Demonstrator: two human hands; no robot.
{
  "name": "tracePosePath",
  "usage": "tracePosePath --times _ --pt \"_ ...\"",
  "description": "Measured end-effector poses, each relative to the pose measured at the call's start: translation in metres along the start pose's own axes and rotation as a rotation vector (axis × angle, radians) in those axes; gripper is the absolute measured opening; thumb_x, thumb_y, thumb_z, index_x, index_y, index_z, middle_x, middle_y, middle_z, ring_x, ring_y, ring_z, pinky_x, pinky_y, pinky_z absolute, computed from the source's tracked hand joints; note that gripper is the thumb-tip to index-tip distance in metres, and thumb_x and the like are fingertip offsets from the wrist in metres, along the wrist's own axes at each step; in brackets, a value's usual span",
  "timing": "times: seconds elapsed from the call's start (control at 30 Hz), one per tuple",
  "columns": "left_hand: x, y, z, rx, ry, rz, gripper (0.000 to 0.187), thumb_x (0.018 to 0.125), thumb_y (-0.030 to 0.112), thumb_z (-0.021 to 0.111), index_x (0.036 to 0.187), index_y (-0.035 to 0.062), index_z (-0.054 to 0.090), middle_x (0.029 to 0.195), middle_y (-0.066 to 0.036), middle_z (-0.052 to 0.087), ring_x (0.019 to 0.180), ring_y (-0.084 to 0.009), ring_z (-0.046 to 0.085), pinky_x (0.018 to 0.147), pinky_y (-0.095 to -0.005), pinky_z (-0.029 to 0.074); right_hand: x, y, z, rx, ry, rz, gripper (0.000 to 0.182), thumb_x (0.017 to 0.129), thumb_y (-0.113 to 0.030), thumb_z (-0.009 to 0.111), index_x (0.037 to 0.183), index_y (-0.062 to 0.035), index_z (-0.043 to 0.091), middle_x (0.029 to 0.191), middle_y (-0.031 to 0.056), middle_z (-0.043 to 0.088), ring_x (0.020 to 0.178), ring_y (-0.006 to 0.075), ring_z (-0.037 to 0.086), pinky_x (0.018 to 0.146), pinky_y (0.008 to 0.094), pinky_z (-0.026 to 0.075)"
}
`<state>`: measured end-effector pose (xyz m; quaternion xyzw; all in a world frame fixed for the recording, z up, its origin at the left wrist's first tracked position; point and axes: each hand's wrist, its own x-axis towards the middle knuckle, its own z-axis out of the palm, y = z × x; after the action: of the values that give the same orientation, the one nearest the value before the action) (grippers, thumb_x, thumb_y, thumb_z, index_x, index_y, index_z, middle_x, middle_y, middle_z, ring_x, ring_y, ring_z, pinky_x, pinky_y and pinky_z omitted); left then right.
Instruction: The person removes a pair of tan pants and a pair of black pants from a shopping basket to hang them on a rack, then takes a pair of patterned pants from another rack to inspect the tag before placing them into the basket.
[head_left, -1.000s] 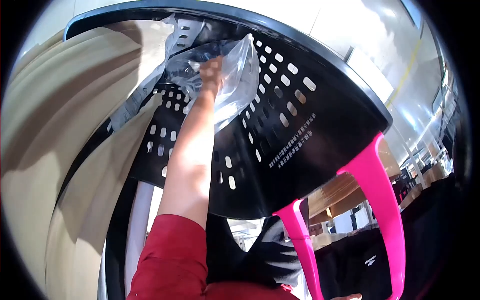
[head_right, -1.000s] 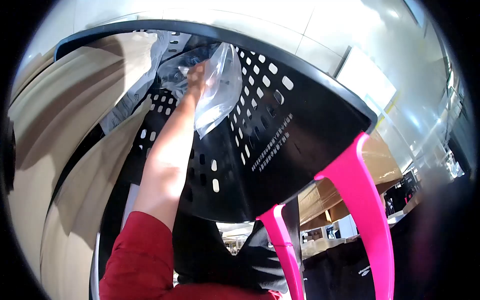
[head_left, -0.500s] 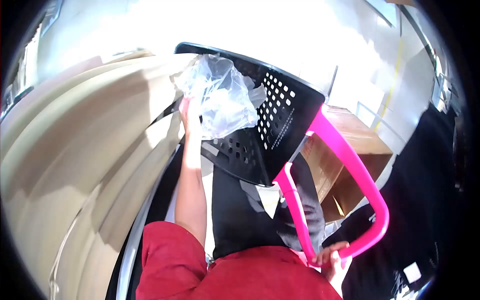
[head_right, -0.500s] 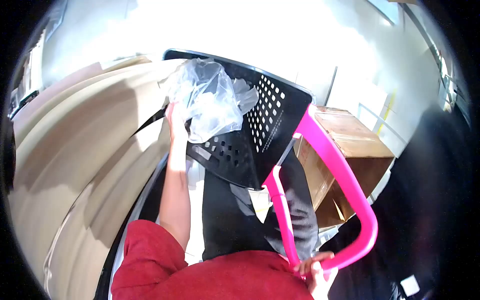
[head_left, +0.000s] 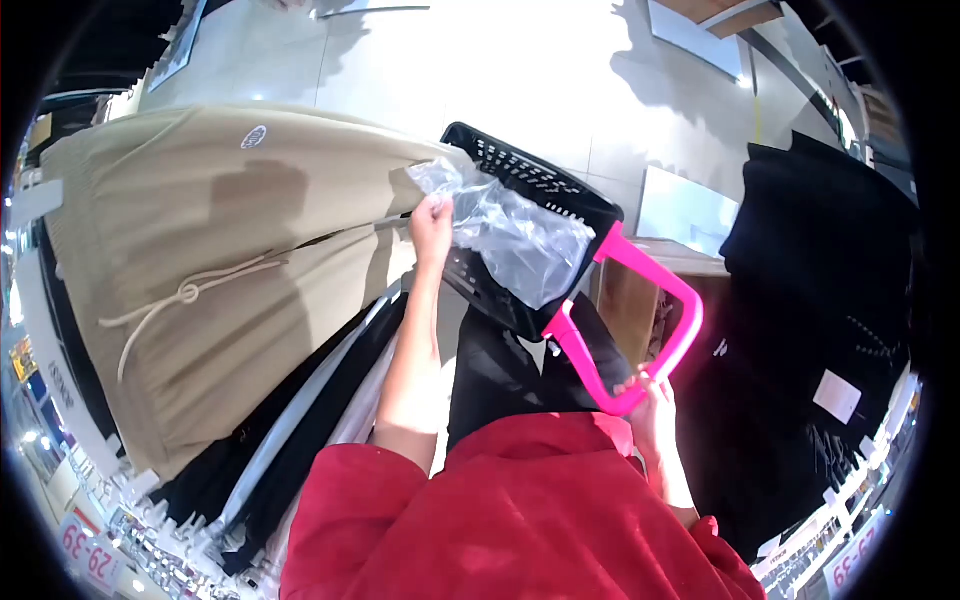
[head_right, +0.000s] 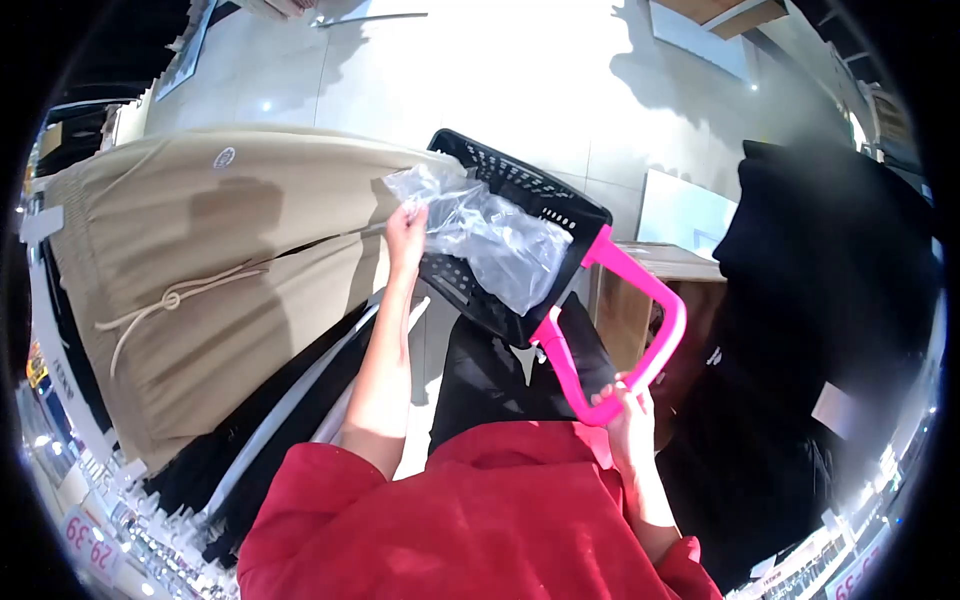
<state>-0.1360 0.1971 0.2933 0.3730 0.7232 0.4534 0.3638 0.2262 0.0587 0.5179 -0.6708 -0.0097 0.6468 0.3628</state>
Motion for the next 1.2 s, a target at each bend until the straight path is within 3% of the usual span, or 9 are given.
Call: tracePosePath --times 0.17,0.33,0.53,0.6,0.77,0.87,0.97,1.0,1.2 --pt "-0.057 0.077 -0.005 -0.34 -0.025 -0.236 0.016 0.092 0.018 0.058 0.097 0.004 0.062 0.073 0.005 0.053 0.064 -0.003 0.044 0.056 -0.0197 0.034 -0.024 -0.04 -0.01 -0.915 -0.11 -0.394 0.033 0.082 -0.002 0.057 0.114 -0.0001 0.051 0.094 0.0081 0.056 0.084 0.0166 0.056 0.075 0.0271 0.046" --pt "-0.08 0.091 -0.018 -0.362 -0.011 -0.211 0.012 0.094 0.019 0.055 0.091 0.0084 0.06 0.071 0.007 0.048 0.064 -0.0024 0.042 0.056 -0.0203 0.033 -0.032 -0.097 0.005 -1.008 -0.177 -1.019 0.018 0.078 -0.001 0.055 0.095 0.0007 0.061 0.08 0.0108 0.056 0.071 0.0201 0.057 0.066 0.0297 0.046" --pt "-0.103 0.157 -0.052 -0.464 0.125 -0.199 0.008 0.095 0.016 0.054 0.094 0.0098 0.059 0.077 0.006 0.052 0.07 -0.0036 0.05 0.06 -0.0209 0.04 -0.024 -0.146 0.065 -1.213 -0.58 -1.169 0.011 0.079 -0.006 0.055 0.084 0.0023 0.061 0.08 0.0194 0.061 0.076 0.036 0.061 0.071 0.0395 0.049" --pt "-0.117 0.203 -0.063 -0.553 0.332 -0.251 0.011 0.094 0.023 0.056 0.086 0.0146 0.054 0.075 0.006 0.05 0.064 -0.0043 0.047 0.057 -0.0207 0.039 -0.032 -0.173 0.071 -1.311 -0.565 -1.073 0.012 0.078 -0.006 0.054 0.08 0.0034 0.061 0.075 0.0213 0.06 0.075 0.0367 0.062 0.07 0.04 0.049" --pt "-0.146 0.262 -0.119 -0.795 0.327 -0.095 0.031 0.095 0.024 0.052 0.118 0.0036 0.052 0.108 -0.009 0.061 0.097 -0.0209 0.06 0.079 -0.0381 0.051 0.016 -0.185 0.055 -1.772 -0.37 -1.0 0.016 0.078 -0.008 0.053 0.077 0.0017 0.066 0.073 0.0221 0.063 0.074 0.0385 0.063 0.072 0.0424 0.052" --pt "-0.171 0.304 -0.134 -0.88 0.337 -0.005 0.031 0.097 0.026 0.049 0.117 0.002 0.052 0.107 -0.008 0.06 0.094 -0.0207 0.06 0.076 -0.0371 0.051 0.024 -0.163 0.081 -1.673 -0.908 -0.976 0.017 0.08 -0.008 0.053 0.084 0.0018 0.065 0.082 0.0232 0.064 0.082 0.038 0.064 0.075 0.0423 0.051" --pt "-0.193 0.333 -0.136 -0.997 0.311 0.0 0.034 0.098 0.029 0.045 0.119 0.003 0.052 0.114 -0.01 0.06 0.102 -0.0251 0.059 0.084 -0.0405 0.048 0.027 -0.135 0.112 -1.423 -1.319 -1.123 0.033 0.085 -0.015 0.055 0.115 -0.0033 0.059 0.112 0.0183 0.061 0.105 0.0311 0.058 0.09 0.037 0.047" --pt "-0.199 0.334 -0.14 -1.079 0.247 0.009 0.035 0.098 0.029 0.045 0.12 0.003 0.052 0.115 -0.01 0.06 0.104 -0.026 0.058 0.085 -0.0419 0.047 0.028 -0.132 0.125 -1.192 -1.497 -0.699 0.036 0.088 -0.021 0.057 0.12 -0.0047 0.058 0.115 0.0135 0.061 0.108 0.0254 0.057 0.093 0.0342 0.045" --pt "-0.223 0.364 -0.117 -1.25 0.149 0.001 0.035 0.099 0.033 0.042 0.112 0.0027 0.054 0.099 -0.01 0.062 0.089 -0.0236 0.057 0.08 -0.0389 0.044 -0.021 -0.083 0.149 -0.939 -1.587 -0.409 0.054 0.087 -0.024 0.065 0.133 -0.0056 0.043 0.133 0.0109 0.048 0.121 0.0202 0.045 0.1 0.0354 0.038"
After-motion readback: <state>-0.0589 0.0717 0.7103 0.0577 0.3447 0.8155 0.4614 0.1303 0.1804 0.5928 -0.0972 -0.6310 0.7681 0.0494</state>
